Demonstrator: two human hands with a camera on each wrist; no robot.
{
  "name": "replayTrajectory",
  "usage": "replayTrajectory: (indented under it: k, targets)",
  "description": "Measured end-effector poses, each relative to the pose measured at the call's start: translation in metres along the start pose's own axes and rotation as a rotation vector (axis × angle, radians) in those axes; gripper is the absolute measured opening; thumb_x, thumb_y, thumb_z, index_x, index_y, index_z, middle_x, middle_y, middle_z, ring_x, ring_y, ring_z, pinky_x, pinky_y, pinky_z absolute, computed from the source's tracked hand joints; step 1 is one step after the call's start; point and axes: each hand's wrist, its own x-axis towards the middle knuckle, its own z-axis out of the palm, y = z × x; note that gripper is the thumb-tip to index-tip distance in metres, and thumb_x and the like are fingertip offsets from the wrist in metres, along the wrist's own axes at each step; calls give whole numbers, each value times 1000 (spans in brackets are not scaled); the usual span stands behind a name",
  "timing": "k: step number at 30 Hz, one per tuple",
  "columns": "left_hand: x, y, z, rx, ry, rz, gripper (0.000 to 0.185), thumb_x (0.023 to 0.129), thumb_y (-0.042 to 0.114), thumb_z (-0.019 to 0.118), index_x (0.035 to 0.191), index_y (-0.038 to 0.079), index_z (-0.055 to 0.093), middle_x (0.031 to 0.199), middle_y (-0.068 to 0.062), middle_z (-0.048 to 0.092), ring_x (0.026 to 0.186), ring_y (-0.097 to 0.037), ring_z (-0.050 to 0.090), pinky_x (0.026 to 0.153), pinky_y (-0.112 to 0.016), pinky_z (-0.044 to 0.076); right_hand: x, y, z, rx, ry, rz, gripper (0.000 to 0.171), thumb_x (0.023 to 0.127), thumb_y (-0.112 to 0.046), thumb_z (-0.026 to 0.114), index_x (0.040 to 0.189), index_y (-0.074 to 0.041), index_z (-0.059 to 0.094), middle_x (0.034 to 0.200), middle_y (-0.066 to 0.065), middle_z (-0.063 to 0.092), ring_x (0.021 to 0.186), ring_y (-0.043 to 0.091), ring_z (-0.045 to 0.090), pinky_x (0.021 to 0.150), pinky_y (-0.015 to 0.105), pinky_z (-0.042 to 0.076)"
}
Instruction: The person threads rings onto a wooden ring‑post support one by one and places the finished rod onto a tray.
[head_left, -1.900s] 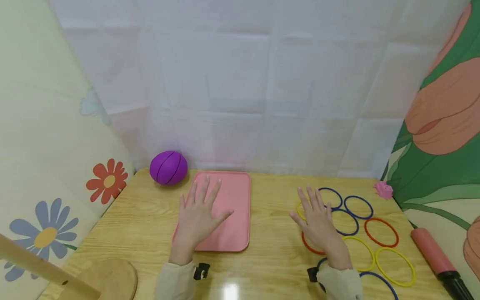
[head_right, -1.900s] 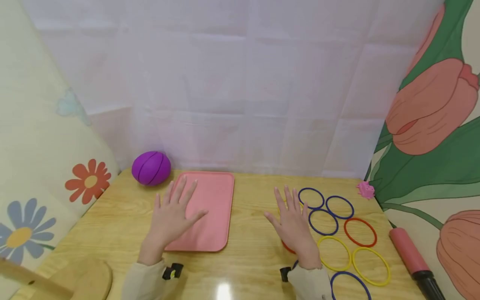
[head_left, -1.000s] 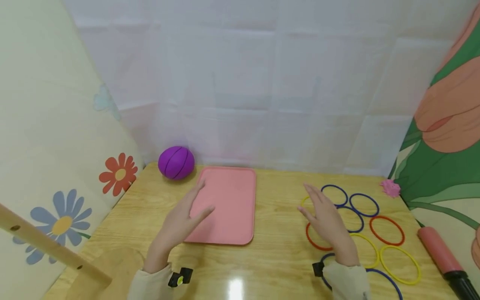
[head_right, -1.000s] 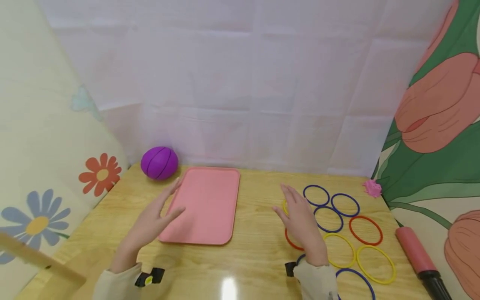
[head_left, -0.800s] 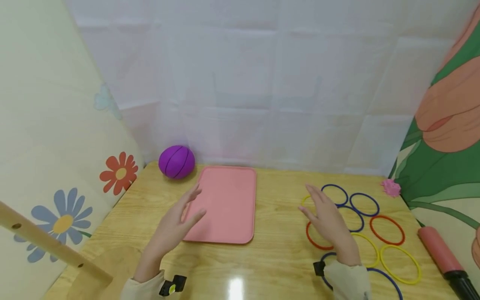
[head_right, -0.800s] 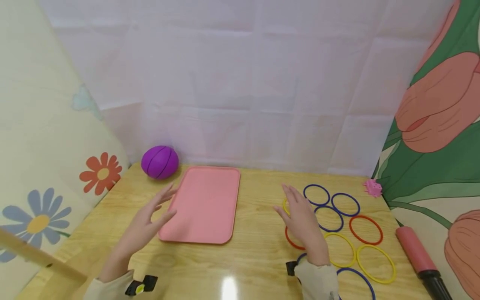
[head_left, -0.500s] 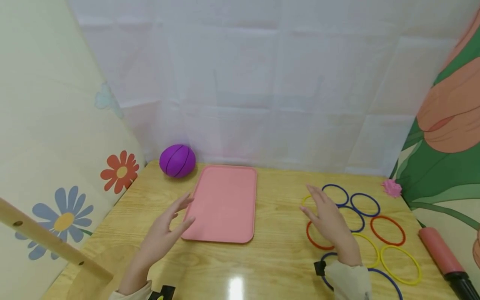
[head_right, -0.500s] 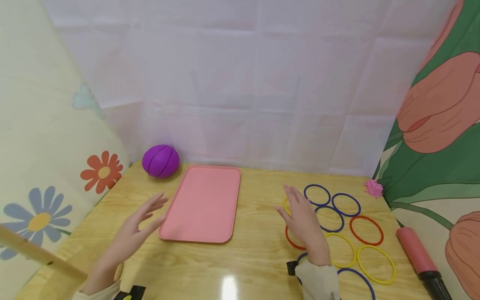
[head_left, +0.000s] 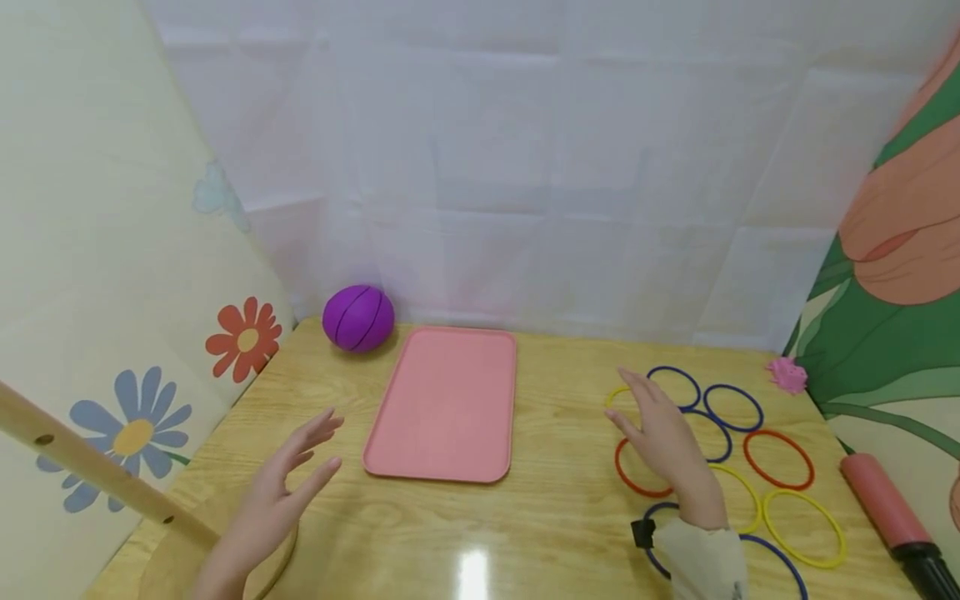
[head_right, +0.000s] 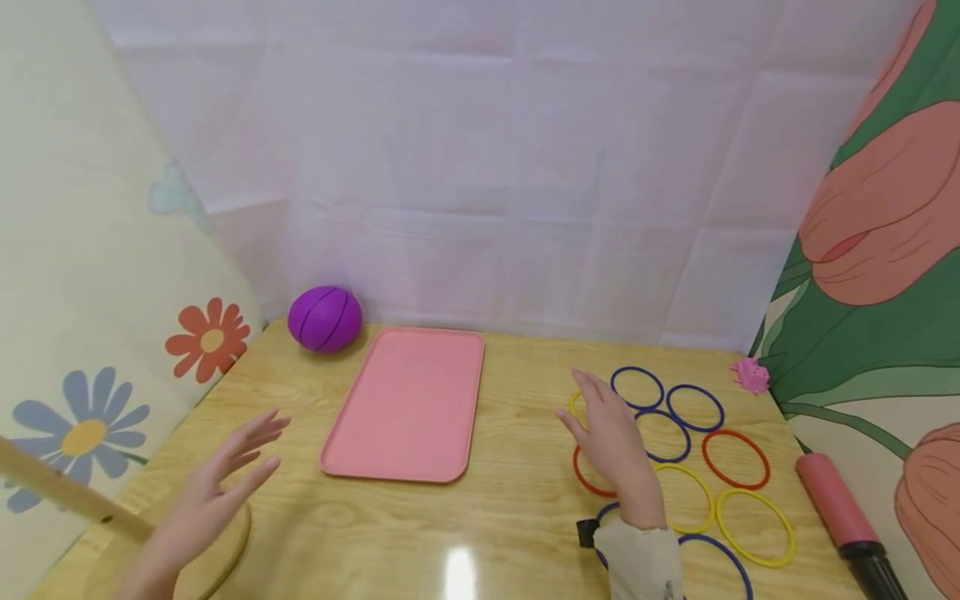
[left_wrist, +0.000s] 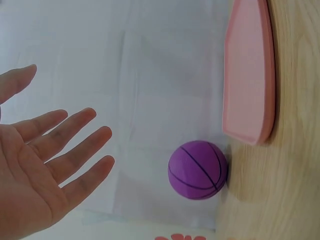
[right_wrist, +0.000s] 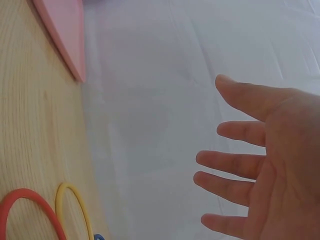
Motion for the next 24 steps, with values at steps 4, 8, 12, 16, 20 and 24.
replayTrajectory:
  k: [4,8,12,16,20,24]
  targets:
    - [-10,-7,-8,21,24,-27,52,95,10,59,145,12,44,130,32,46,114,25,40,90,5,32,0,0,1,-1,-8,7,63,96,-27,60,148,-3,35,148,25,41,134,45,41,109,61,37]
    - [-22,-12,-17,38,51,-41,50,94,9,60,142,11,47,128,39,44,115,26,38,89,7,32,0,0,2,-4,-11,3,63,96,-27,60,148,-3,36,148,23,42,133,45,42,108,60,39]
    - [-38,-16,-25,38,96,-17,50,92,1,61,140,9,50,130,37,47,116,25,42,90,7,33,0,0,1,1,-13,2,62,96,-27,60,148,-4,36,148,23,42,132,45,43,107,60,40]
    - [-50,-25,-34,46,120,-23,48,91,-3,61,137,4,52,129,37,49,113,25,45,89,8,34,-1,2,-1,18,-26,19,61,96,-27,60,148,-4,37,148,24,42,132,46,43,106,61,40]
    - [-62,-40,-46,82,91,-90,45,92,1,61,135,1,52,122,42,47,108,29,44,84,9,35,-1,7,-3,39,-46,45,60,95,-25,60,146,-1,39,146,26,43,134,48,40,108,63,37]
    - [-74,-57,-57,66,66,-54,49,90,-7,60,137,-2,48,126,38,48,110,26,45,83,7,38,-2,12,-3,39,-62,50,58,94,-25,62,143,1,42,143,28,46,132,48,42,108,62,38]
